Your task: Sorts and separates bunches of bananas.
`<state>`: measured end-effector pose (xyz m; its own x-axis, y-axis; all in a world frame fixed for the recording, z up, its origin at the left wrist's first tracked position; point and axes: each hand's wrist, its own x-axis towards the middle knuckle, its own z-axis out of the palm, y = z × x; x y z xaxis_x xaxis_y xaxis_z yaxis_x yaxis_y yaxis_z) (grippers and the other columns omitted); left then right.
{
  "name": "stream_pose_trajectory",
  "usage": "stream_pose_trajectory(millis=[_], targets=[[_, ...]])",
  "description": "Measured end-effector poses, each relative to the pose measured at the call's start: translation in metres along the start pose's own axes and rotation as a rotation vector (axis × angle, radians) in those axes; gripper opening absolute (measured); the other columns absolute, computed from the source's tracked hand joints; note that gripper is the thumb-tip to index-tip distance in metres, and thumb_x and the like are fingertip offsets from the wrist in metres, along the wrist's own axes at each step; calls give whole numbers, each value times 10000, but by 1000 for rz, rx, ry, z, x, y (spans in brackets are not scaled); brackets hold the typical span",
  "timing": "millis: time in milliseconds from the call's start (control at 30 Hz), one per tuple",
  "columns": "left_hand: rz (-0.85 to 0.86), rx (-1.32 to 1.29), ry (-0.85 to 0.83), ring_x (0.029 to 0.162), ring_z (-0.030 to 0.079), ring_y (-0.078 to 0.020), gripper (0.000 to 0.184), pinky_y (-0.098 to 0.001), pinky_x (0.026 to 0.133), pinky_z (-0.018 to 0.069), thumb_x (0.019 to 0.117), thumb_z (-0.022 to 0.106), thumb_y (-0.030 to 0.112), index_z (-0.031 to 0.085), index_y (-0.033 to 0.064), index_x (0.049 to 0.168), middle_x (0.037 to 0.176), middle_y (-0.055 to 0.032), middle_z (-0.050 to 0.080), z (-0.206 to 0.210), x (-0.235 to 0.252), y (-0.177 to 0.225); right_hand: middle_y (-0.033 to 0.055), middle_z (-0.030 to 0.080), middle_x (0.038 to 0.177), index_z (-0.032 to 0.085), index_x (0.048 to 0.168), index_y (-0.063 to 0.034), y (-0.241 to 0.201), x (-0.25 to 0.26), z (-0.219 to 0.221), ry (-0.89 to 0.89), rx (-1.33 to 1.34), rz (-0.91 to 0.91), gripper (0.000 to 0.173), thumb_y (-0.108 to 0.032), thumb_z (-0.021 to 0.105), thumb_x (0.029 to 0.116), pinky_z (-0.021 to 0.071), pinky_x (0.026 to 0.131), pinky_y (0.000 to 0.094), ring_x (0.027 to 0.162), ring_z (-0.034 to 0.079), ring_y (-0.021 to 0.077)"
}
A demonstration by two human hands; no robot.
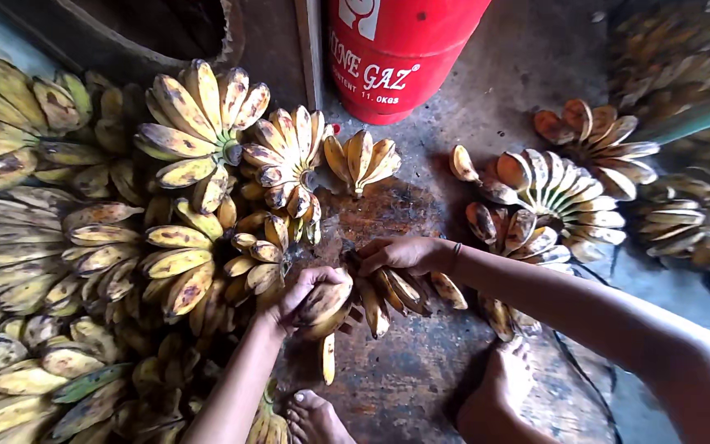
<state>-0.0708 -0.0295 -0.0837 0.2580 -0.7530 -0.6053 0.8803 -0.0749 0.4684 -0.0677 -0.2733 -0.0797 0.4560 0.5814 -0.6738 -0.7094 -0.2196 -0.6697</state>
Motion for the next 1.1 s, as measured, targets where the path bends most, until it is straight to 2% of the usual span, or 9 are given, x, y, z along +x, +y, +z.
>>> stream_pose_trajectory(millis=[100, 267, 400, 567, 700, 800, 900, 1000, 1100], targets=[[42, -1, 152, 704, 697, -166, 221, -355, 598, 607, 949, 490, 273, 639, 112, 920, 789, -45, 674, 19, -12, -4, 38, 705, 900, 644, 1108, -76, 6, 0, -1, -3, 8, 14, 131, -92, 643, 978, 610, 717, 286, 774, 701, 110], [18, 185, 341, 637, 644, -88, 173, -267, 583, 559, 905, 591, 268, 661, 114, 945, 737, 2, 652, 34, -8, -12, -4, 686, 779, 707, 943, -61, 22, 10, 5, 124, -159, -102, 169, -227, 709, 974, 550, 625, 233, 661, 639, 50], [-9, 293, 358, 909, 685, -118, 343, -315, 812, 587, 1015, 554, 178, 558, 101, 1349, 1038, -47, 696, 31, 18, -19, 118, 619, 885, 646, 1043, -6, 16, 5, 17, 243, -709, -170, 326, -294, 499, 1081, 493, 771, 419, 811, 603, 202], [191, 485, 442, 995, 644, -60, 207, -282, 917, 532, 983, 607, 89, 660, 46, 1178, 1067, -24, 687, 46, 28, -21, 225, 615, 1136, 502, 1281, 21, -15, -31, 37, 234, -1014, -36, 369, -279, 359, 1120, 504, 926, 556, 1093, 640, 373], [304, 917, 262, 952, 662, -55, 216, -298, 897, 552, 967, 609, 156, 697, 40, 1127, 1016, -28, 704, 62, 11, -6, 171, 626, 1004, 557, 1178, -15, -29, -86, 36, 128, -1068, -95, 370, -315, 347, 1124, 527, 816, 532, 941, 661, 323], [273, 1217, 44, 936, 692, -154, 280, -440, 855, 583, 982, 618, 296, 694, 105, 1173, 1017, -52, 715, 99, -26, 12, 110, 609, 823, 612, 1039, -47, -40, -145, 54, 27, -996, -153, 292, -279, 445, 1098, 521, 655, 464, 736, 634, 248], [366, 1497, -105, 868, 701, -313, 208, -539, 757, 562, 958, 662, 235, 717, 70, 1072, 939, -120, 717, 137, -67, 22, 40, 552, 657, 628, 932, -103, -36, -212, 75, 8, -918, -192, 261, -287, 501, 1067, 454, 473, 409, 550, 572, 193], [263, 1729, 23, 980, 690, -390, 250, -609, 819, 541, 899, 645, 170, 717, 56, 1110, 1063, -149, 721, 117, -87, 34, -4, 558, 668, 659, 963, -143, -23, -282, 44, 201, -828, 14, 246, -311, 510, 1064, 440, 488, 367, 548, 537, 132], [176, 1633, 149, 1067, 673, -411, 335, -575, 928, 536, 1015, 560, 133, 588, -117, 1237, 1161, -295, 663, 90, -72, 54, 14, 626, 746, 689, 1046, -96, 11, -325, -3, 714, -429, 90, 296, -282, 465, 1099, 511, 581, 308, 608, 582, 100]])
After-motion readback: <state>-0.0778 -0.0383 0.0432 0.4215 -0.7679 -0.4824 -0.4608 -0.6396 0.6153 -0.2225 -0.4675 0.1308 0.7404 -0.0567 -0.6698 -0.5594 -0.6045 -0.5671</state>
